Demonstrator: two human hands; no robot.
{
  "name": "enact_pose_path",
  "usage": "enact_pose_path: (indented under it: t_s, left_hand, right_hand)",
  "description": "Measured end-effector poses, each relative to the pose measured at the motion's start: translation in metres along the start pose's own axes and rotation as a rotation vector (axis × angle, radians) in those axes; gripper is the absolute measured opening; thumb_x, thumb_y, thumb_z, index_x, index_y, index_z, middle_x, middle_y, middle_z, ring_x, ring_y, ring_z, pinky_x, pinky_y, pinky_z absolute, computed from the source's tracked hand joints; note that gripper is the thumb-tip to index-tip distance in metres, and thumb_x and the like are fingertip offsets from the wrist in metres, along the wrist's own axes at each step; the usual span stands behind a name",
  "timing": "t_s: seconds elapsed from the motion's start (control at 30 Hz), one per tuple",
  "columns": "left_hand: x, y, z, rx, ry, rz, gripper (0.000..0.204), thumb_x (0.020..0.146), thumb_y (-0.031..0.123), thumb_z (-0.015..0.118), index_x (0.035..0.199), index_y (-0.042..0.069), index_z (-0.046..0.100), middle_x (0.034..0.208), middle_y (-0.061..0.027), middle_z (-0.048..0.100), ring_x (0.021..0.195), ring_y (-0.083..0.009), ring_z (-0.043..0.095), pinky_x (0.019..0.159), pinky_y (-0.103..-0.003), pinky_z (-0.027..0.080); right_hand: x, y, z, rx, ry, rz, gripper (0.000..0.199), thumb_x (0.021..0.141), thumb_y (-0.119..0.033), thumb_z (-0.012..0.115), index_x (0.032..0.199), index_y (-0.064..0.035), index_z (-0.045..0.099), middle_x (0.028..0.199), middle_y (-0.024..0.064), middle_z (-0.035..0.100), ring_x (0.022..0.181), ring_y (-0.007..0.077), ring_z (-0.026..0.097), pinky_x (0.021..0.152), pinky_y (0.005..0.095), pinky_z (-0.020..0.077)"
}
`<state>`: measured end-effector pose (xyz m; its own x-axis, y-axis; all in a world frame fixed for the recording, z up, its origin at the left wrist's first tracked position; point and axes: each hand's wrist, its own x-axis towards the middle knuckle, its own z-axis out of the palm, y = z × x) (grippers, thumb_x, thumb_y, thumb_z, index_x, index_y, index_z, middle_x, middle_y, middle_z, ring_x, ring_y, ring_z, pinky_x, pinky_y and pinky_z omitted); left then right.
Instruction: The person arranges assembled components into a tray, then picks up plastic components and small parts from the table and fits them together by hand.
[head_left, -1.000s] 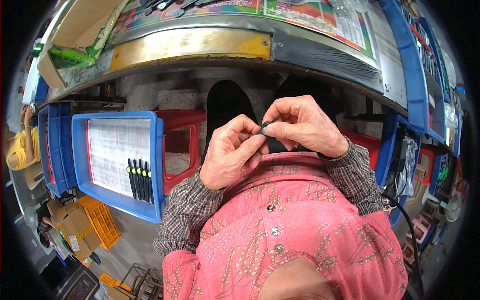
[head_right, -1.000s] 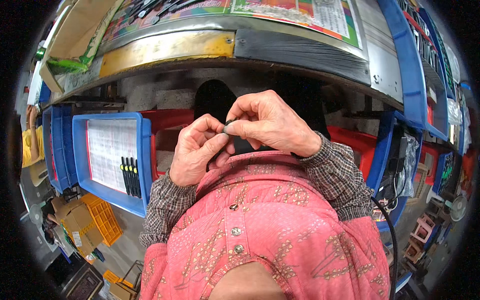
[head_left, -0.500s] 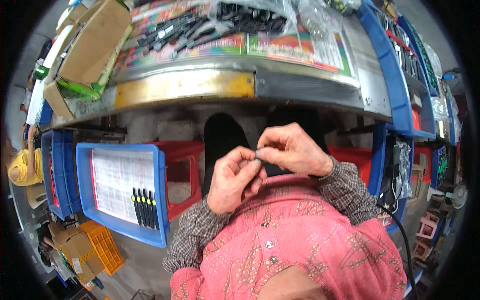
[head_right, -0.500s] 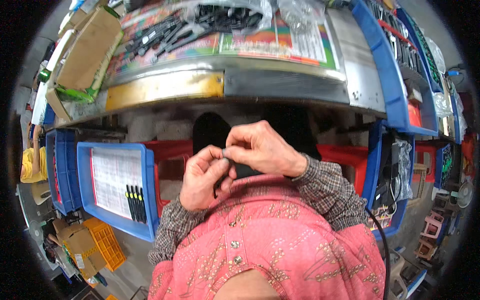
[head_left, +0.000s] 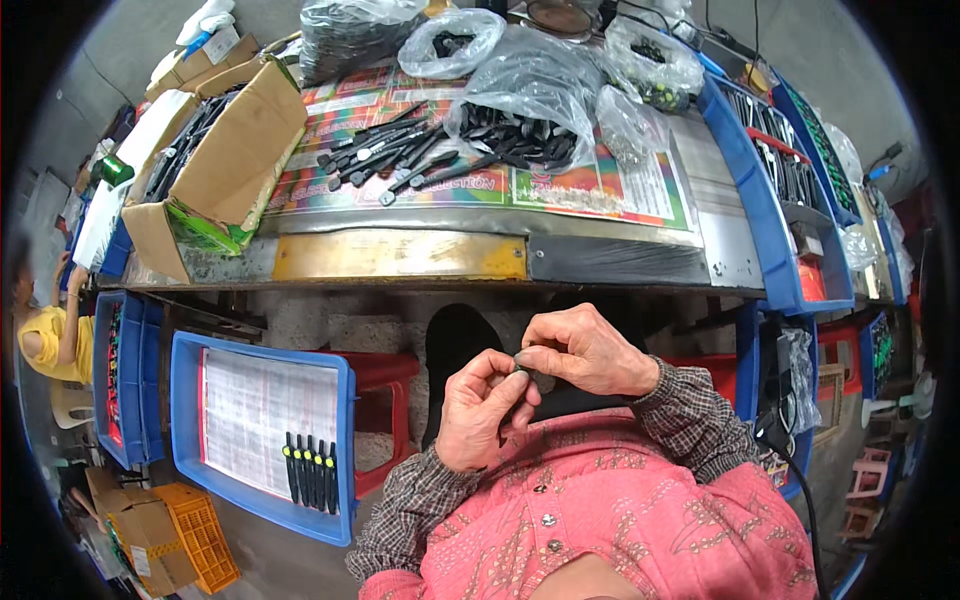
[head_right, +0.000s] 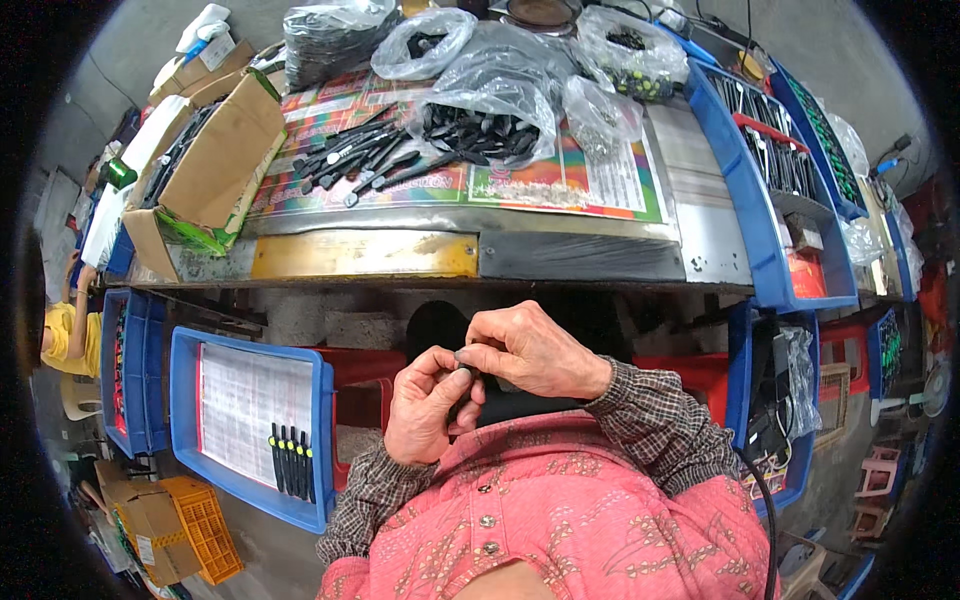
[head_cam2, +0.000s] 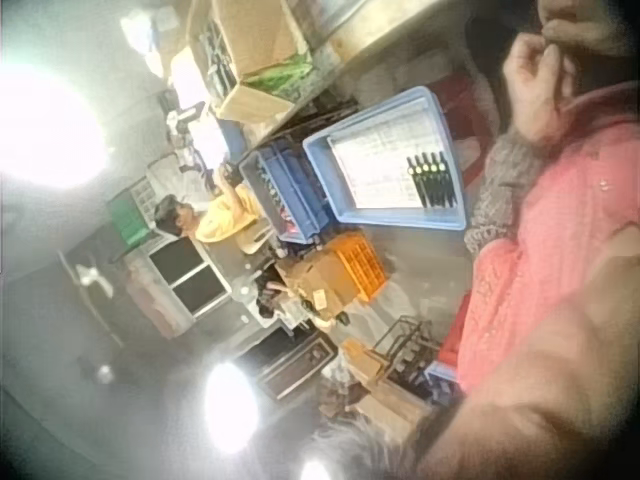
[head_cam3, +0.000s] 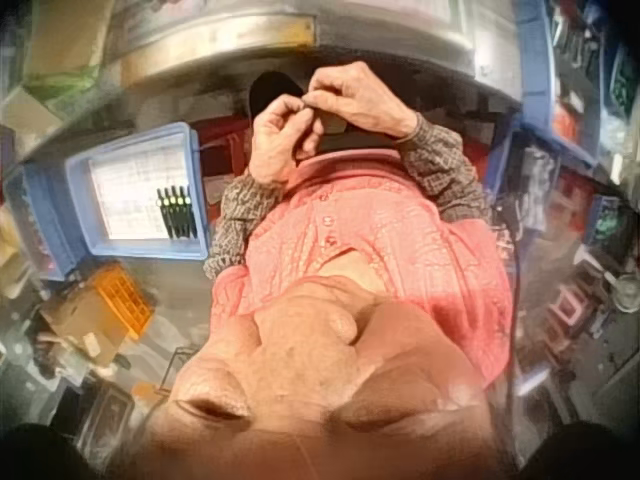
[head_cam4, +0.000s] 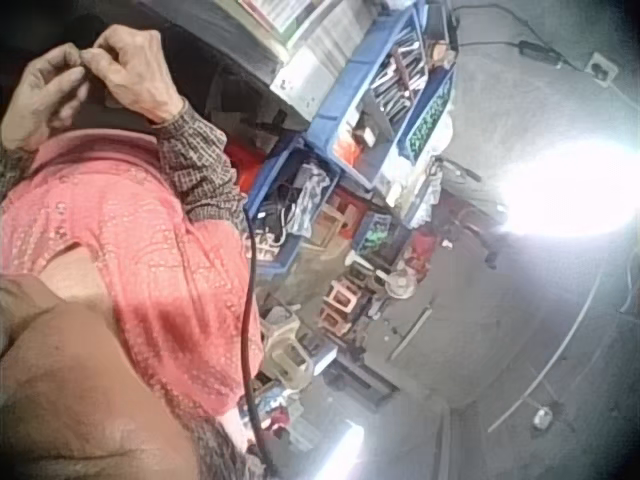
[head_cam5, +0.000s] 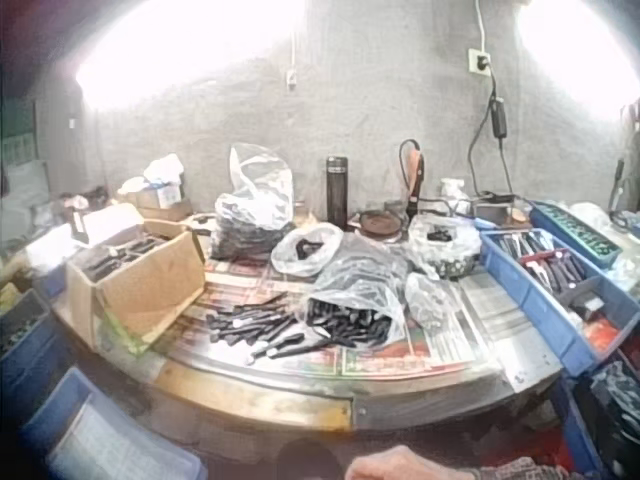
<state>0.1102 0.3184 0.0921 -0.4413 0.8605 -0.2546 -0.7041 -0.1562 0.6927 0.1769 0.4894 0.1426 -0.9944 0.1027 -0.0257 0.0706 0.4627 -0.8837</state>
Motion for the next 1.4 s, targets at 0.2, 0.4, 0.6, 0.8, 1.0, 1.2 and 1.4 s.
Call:
enact_pose_path:
  t_s: [0.2, 0.4, 0.6, 0.8, 1.0, 1.2, 1.4]
  left_hand:
    - [0.003, 0.02, 0.001, -0.022, 0.008, 0.06, 0.005, 0.092, 0.007, 0.055, 0.094, 0.006, 0.051, 0.076, -0.0098, 0.061, 0.05, -0.0107, 0.048, 0.04, -0.021, 0.033]
    - [0.006, 0.024, -0.017, -0.02, 0.041, 0.116, 0.005, 0.092, 0.006, 0.055, 0.094, 0.004, 0.051, 0.076, -0.0103, 0.061, 0.05, -0.0103, 0.047, 0.041, -0.021, 0.033]
    - [0.005, 0.031, -0.04, 0.004, 0.124, 0.145, 0.006, 0.092, 0.006, 0.055, 0.094, 0.002, 0.052, 0.076, -0.0105, 0.062, 0.051, -0.0098, 0.049, 0.042, -0.02, 0.034]
    - [0.011, 0.03, -0.058, -0.064, 0.152, 0.093, 0.005, 0.092, 0.003, 0.054, 0.096, 0.001, 0.052, 0.078, -0.0115, 0.062, 0.053, -0.0099, 0.051, 0.042, -0.021, 0.035]
    - [0.012, 0.03, -0.071, -0.088, 0.193, 0.066, 0.005, 0.091, 0.001, 0.054, 0.097, 0.0, 0.053, 0.079, -0.0134, 0.063, 0.054, -0.0107, 0.052, 0.042, -0.021, 0.036]
    - [0.014, 0.028, -0.077, -0.091, 0.185, 0.033, 0.005, 0.092, 0.003, 0.054, 0.097, 0.001, 0.054, 0.079, -0.0071, 0.062, 0.055, -0.0064, 0.05, 0.045, -0.017, 0.038]
    - [0.017, 0.023, -0.084, -0.108, 0.17, 0.008, 0.007, 0.092, 0.001, 0.054, 0.098, -0.001, 0.053, 0.079, -0.0131, 0.062, 0.055, -0.0107, 0.052, 0.044, -0.021, 0.036]
  right_hand:
    - [0.034, -0.032, -0.026, -0.089, -0.104, -0.071, 0.02, 0.083, -0.017, 0.065, 0.08, 0.0023, 0.061, 0.065, 0.0142, 0.059, 0.057, 0.0227, 0.059, 0.053, 0.0318, 0.0451]
    - [0.142, -0.056, -0.076, -0.39, 0.139, -0.406, 0.017, 0.084, -0.012, 0.06, 0.085, 0.005, 0.062, 0.068, 0.0099, 0.06, 0.057, 0.0126, 0.059, 0.052, 0.029, 0.0471]
    - [0.272, -0.052, -0.137, -0.585, 0.445, -0.406, 0.03, 0.083, -0.022, 0.061, 0.097, 0.0032, 0.066, 0.084, 0.018, 0.068, 0.074, 0.0251, 0.065, 0.069, 0.0359, 0.0513]
    - [0.371, -0.055, -0.157, -0.827, 0.64, -0.486, 0.055, 0.078, -0.038, 0.067, 0.111, 0.0058, 0.06, 0.103, 0.0232, 0.063, 0.093, 0.0318, 0.063, 0.082, 0.0389, 0.0494]
    - [0.443, -0.063, -0.14, -0.925, 0.612, -0.313, 0.049, 0.077, -0.041, 0.066, 0.1, 0.0017, 0.062, 0.092, 0.0212, 0.066, 0.087, 0.029, 0.065, 0.079, 0.0406, 0.0495]
    - [0.473, -0.053, -0.076, -0.833, 0.564, -0.209, 0.023, 0.077, -0.012, 0.056, 0.092, 0.0023, 0.065, 0.091, 0.0268, 0.065, 0.087, 0.0371, 0.065, 0.079, 0.0438, 0.0518]
    - [0.471, -0.043, -0.063, -0.79, 0.55, -0.413, 0.022, 0.078, -0.015, 0.057, 0.086, 0.0049, 0.061, 0.091, 0.0266, 0.064, 0.09, 0.0394, 0.063, 0.08, 0.0461, 0.0491]
